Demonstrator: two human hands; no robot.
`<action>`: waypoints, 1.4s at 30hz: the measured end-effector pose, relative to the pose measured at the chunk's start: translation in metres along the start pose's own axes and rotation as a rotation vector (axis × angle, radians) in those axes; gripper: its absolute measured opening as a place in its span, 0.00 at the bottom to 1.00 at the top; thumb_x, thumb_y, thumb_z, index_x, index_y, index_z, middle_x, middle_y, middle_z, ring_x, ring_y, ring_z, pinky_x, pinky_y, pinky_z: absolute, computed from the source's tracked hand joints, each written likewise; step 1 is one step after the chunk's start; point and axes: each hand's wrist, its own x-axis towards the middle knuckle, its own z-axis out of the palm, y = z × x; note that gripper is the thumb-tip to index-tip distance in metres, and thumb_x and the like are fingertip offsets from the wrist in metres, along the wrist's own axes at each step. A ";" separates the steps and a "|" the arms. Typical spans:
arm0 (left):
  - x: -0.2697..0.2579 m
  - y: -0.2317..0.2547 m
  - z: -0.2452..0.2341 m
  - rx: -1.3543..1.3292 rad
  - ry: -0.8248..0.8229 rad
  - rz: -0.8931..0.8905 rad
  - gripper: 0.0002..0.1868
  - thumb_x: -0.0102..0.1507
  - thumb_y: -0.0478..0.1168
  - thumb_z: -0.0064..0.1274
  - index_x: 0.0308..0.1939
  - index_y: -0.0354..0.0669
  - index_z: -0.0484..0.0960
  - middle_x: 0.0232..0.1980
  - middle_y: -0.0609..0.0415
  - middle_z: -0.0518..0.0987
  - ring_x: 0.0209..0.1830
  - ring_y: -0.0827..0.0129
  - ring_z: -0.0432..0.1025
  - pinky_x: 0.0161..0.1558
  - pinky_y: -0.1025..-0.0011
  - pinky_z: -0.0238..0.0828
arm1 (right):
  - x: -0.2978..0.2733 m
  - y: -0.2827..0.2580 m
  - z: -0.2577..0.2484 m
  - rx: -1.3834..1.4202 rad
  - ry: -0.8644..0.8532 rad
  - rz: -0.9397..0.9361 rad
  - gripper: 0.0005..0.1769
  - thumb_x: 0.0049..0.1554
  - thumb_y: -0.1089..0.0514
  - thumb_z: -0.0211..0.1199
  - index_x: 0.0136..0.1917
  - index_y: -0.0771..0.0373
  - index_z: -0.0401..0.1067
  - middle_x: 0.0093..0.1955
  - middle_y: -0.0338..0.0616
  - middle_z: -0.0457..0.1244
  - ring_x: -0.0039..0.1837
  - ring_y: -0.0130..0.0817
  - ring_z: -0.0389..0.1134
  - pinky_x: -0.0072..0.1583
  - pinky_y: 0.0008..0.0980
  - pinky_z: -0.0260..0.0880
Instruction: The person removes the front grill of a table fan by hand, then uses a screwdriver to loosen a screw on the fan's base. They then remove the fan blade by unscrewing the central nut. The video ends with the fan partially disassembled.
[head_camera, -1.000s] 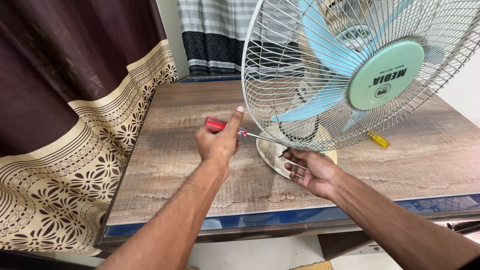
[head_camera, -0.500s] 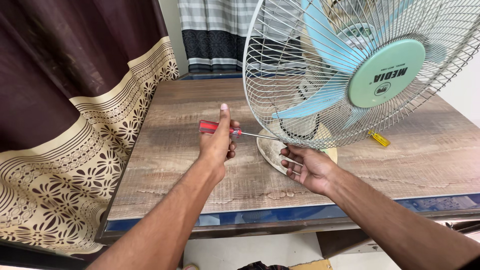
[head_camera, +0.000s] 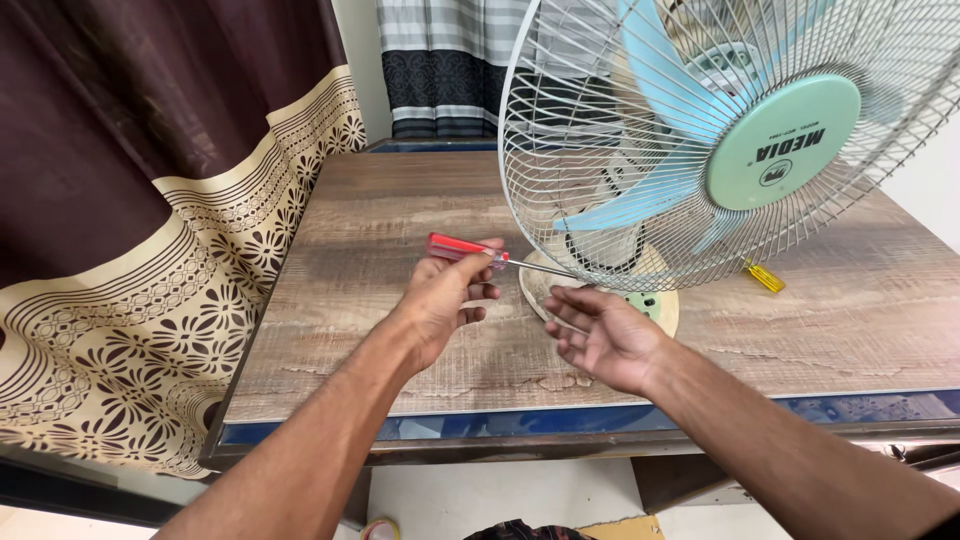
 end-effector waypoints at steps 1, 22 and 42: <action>0.001 0.000 0.001 0.004 -0.001 0.009 0.14 0.66 0.46 0.53 0.52 0.49 0.86 0.35 0.64 0.76 0.35 0.74 0.72 0.37 0.69 0.67 | -0.001 0.001 0.005 0.022 -0.046 0.011 0.09 0.61 0.52 0.59 0.52 0.56 0.74 0.50 0.33 0.68 0.50 0.30 0.68 0.48 0.29 0.69; -0.027 0.004 -0.024 0.100 0.015 -0.043 0.20 0.68 0.47 0.45 0.64 0.59 0.74 0.45 0.60 0.89 0.37 0.77 0.76 0.40 0.70 0.71 | 0.028 0.011 0.024 0.066 0.040 0.019 0.11 0.61 0.46 0.62 0.48 0.53 0.74 0.45 0.31 0.67 0.47 0.28 0.65 0.48 0.29 0.67; -0.010 0.002 -0.004 0.122 0.296 0.106 0.18 0.61 0.57 0.61 0.35 0.46 0.87 0.29 0.60 0.85 0.24 0.79 0.72 0.23 0.77 0.64 | 0.007 0.001 0.042 0.099 -0.054 -0.006 0.09 0.62 0.50 0.60 0.52 0.54 0.72 0.46 0.30 0.67 0.47 0.26 0.66 0.48 0.28 0.67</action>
